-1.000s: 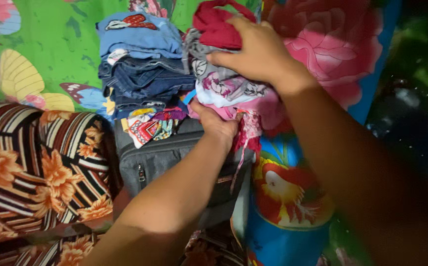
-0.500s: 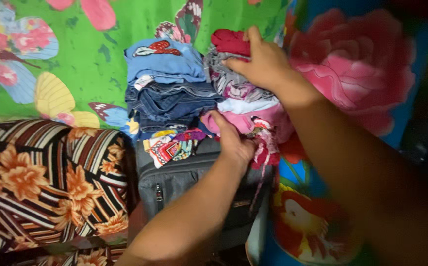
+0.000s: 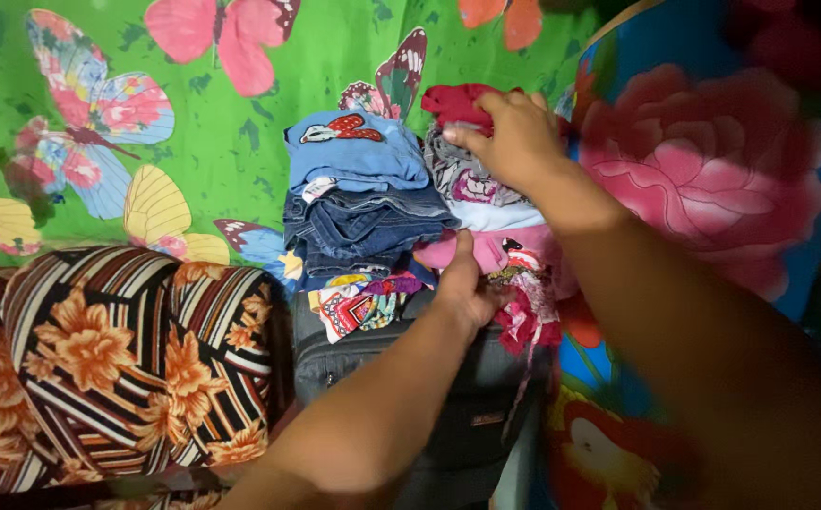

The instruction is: The person picks up several garments including denim shorts and patterned clothing from chairs, gathers them into a stack, and places the stack onto a suitcase.

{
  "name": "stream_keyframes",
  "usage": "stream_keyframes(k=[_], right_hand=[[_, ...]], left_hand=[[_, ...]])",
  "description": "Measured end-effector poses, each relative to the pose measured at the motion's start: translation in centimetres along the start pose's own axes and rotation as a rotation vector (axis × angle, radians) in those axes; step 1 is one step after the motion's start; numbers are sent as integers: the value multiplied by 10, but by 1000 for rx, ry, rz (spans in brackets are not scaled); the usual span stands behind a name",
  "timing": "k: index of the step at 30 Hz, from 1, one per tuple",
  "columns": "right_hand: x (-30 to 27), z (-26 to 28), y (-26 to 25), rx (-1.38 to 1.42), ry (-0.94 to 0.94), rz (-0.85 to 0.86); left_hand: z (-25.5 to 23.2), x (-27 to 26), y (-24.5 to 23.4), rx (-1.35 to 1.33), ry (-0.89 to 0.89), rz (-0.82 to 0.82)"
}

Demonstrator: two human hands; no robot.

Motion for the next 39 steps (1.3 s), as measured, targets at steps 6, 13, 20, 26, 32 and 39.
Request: stream_keyframes(k=[6,13,20,26,32,39], right_hand=[[-22,2,-15,35,189,116],[-43,-19,-22,177,138,31],[-70,-7,-58,305,-173,-180],[-167,-34,-45,677,219,-448],[-283,-93,74,1375,1081,-496],[-300,-78,98,1769,1172,-486]], left_hand=[[-5,-44,-14,81,-70,-128],[-31,-97,-15,201,51,-161],[-41,-138,-17,332,110,-121],[-47,-168,-51,450,390,-289],[-53,-223,-106,570,560,-666],[-53,-251,-133,580,518,-682]])
Point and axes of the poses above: each hand's wrist, its own x-axis towards the middle knuckle, its own y-axis out of the palm, z = x × y, the point moved 9 cm from there along x, towards the middle knuckle, and after that the axes turned 15 degrees about x, right-handed, at the moved point
